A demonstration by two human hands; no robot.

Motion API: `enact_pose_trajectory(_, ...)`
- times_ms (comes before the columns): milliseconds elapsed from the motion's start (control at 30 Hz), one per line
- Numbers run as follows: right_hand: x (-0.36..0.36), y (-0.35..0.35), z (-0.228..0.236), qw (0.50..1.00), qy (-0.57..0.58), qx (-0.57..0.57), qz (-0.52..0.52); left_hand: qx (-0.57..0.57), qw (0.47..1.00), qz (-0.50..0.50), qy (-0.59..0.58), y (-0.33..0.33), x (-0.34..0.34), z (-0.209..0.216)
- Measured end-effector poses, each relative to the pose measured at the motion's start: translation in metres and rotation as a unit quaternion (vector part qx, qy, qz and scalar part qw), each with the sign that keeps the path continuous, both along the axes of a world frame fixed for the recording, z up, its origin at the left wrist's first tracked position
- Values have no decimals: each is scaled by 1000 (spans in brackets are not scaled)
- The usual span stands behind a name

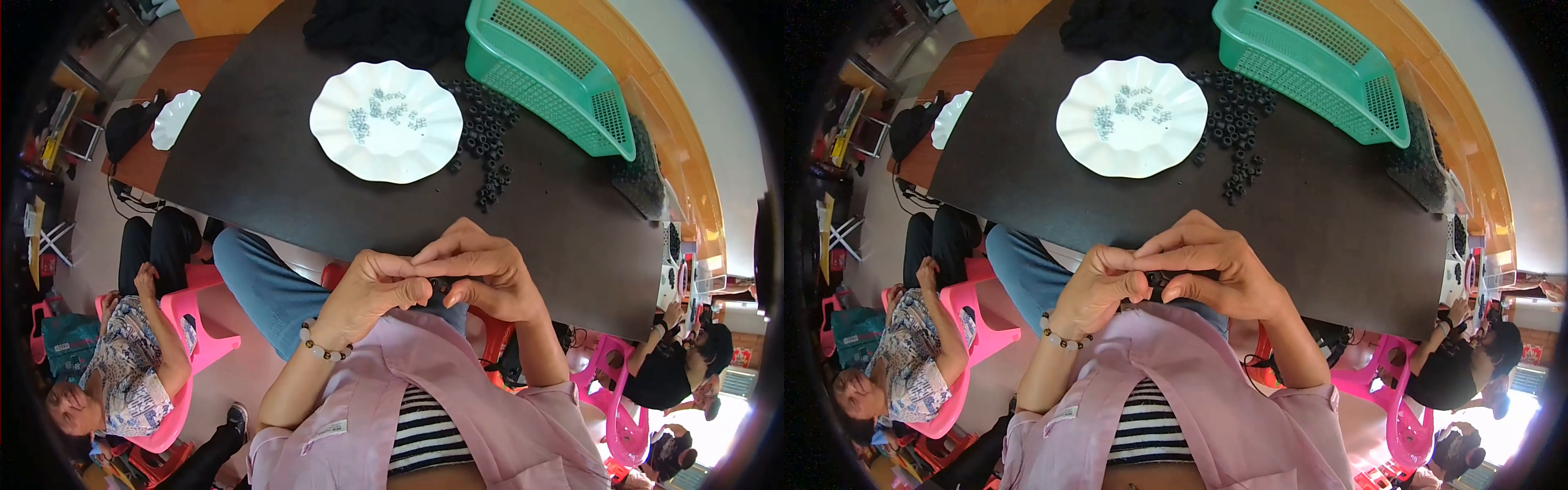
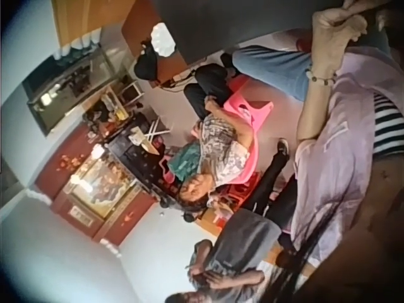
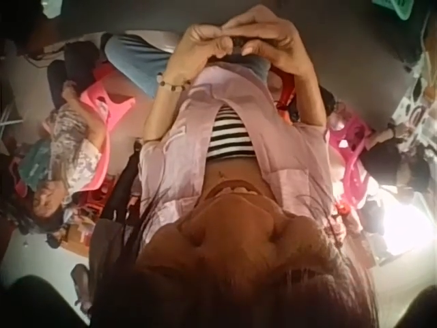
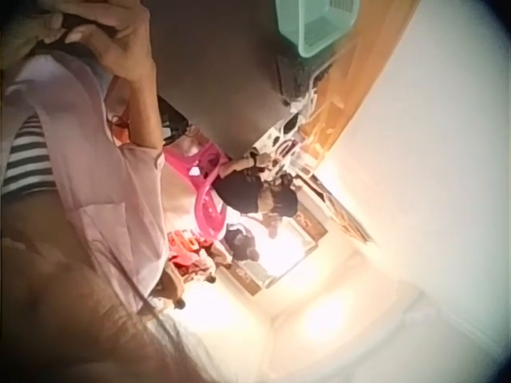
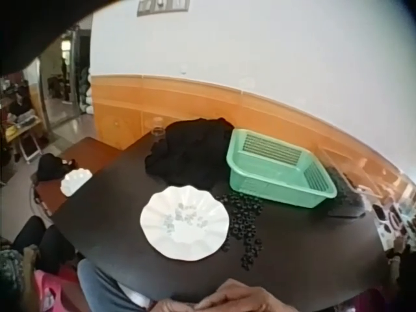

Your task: Assembling small white components into black plastic housings by hand at a workbench.

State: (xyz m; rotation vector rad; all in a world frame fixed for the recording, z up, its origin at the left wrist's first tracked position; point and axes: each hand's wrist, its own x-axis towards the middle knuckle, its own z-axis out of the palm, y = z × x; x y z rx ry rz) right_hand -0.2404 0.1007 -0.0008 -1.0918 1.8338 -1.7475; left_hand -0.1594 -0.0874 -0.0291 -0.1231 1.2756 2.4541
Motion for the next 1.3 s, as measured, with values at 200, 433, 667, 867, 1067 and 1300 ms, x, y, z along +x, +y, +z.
enact_pose_trajectory(200,4,-10,-10,999,-4,-45,-16,30,999,35,15,0,4,-4)
enact_pose_trajectory(433,7,-17,-13,998,18,-48,-48,11,998,58,-19,-2,8,0)
enact_pose_trajectory(667,13,-19,-9,998,15,-35,-57,13,998,56,-15,-3,11,2)
enact_pose_trajectory(867,18,-21,-14,996,9,-53,-69,4,999,49,20,-5,13,2)
enact_pose_trajectory(1067,17,-23,-16,997,15,-53,-55,-42,997,63,22,-6,14,6)
enact_pose_trajectory(1300,20,-22,-8,997,-57,-37,-33,-74,995,61,33,-9,13,6)
